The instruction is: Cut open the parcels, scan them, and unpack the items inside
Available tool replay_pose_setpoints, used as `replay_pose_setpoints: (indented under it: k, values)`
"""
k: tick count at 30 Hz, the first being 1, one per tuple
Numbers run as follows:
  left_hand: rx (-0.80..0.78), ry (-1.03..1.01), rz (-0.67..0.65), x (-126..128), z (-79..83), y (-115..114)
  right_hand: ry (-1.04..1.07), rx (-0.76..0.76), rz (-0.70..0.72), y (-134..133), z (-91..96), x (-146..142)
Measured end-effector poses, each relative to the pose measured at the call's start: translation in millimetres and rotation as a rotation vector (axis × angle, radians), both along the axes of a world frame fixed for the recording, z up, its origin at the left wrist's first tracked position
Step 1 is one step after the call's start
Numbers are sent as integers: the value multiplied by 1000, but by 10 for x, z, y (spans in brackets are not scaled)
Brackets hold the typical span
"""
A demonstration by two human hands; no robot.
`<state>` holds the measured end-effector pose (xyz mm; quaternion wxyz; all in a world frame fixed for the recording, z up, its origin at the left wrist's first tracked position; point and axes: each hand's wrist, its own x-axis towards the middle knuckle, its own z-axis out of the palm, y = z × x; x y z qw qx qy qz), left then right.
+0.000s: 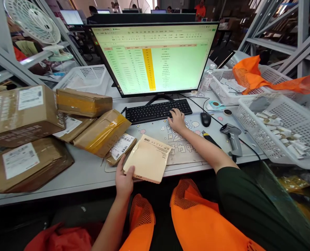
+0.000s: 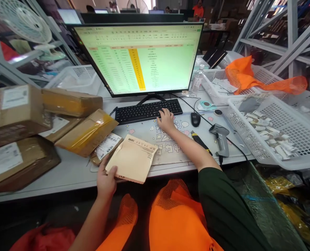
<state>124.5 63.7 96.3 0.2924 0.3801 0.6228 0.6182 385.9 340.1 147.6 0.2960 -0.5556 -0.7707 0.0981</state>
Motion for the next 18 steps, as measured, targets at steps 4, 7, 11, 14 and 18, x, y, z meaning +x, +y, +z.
replay_pose_setpoints:
  k: [4,7,11,14,18]
  values:
    - [100,-275,90,-31,140,168,77,-54,30,-260,215,82]
    - [125,-368,109,33,229,236,135,-155,83,-643,355,177]
    - [126,-368,-49,382,353,193,341,-522,425,-1521,375,317]
    - [95,-182,-383,573,530,81,759,-783,424,-2293,240,614]
    - [452,519,-206,-82,907,109,1136,-440,-299,-3201,117,1475]
